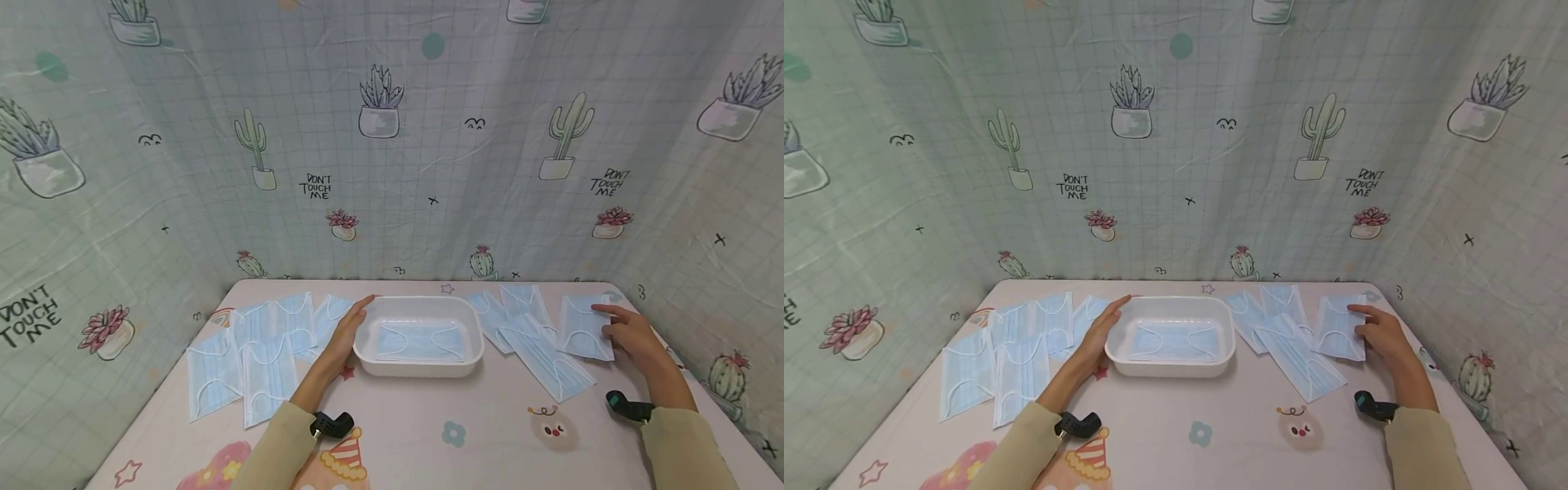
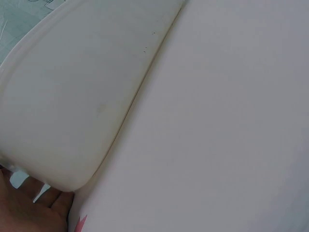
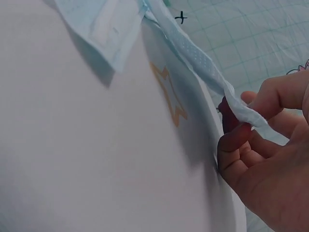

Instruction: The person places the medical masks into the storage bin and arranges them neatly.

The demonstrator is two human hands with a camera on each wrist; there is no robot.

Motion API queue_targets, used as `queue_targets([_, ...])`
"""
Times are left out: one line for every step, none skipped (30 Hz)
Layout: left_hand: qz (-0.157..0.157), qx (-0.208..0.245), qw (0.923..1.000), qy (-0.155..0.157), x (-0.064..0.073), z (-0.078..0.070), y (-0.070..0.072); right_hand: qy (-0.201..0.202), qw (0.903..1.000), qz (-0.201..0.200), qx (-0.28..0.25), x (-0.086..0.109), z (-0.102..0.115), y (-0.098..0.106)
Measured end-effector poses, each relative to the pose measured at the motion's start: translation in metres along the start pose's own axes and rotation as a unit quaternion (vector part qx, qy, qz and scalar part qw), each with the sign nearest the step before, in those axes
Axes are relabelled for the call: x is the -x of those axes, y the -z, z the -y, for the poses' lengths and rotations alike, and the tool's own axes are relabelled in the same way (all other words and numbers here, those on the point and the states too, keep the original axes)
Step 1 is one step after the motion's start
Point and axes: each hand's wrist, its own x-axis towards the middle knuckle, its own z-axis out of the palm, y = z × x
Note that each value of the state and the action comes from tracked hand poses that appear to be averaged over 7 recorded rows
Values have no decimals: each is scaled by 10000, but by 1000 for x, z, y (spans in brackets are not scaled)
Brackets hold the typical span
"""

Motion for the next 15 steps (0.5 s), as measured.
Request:
queue_targets([-1,5,10000,2,0,0,0,-18,10000,25,5,0,0,0])
queue_targets([0,4,10000,1,0,0,0,-39,10000,62,9,0,0,0])
queue_targets([4,4,10000,-1,0,0,0,-55,9999,91,5,-1,0,0])
queue_targets([6,8,10000,-3,0,0,0,-70,9999,126,-24,0,1,0])
queue_targets([14,4,10000,-4,0,0,0,-84,9998,151,-28,0,1,0])
queue_targets([15,0,10000,-4,0,-1,0,-89,9998,179,-70,0,1,0])
queue_targets([15,-4,10000,-2,0,-1,0,-89,9997,204,-127,-1,1,0])
queue_targets([16,-9,10000,-2,0,-1,0,-91,9995,224,-206,-1,1,0])
queue_targets([15,-3,10000,3,0,-1,0,-100,9992,232,-299,-1,1,0])
queue_targets([15,4,10000,9,0,-1,0,-120,9988,239,-402,-2,1,0])
queue_targets([17,9,10000,15,0,-1,0,-144,9985,247,-472,-3,0,0])
queue_targets([9,15,10000,26,0,-1,0,-165,9980,250,-555,-3,0,0])
queue_targets([8,23,10000,33,0,0,0,-185,9978,233,-597,-4,-1,-1])
queue_targets([15,20,10000,37,0,0,0,-213,9978,211,-584,-4,-2,-1])
queue_targets([13,17,10000,44,-1,0,0,-244,9979,188,-577,-4,-4,-1])
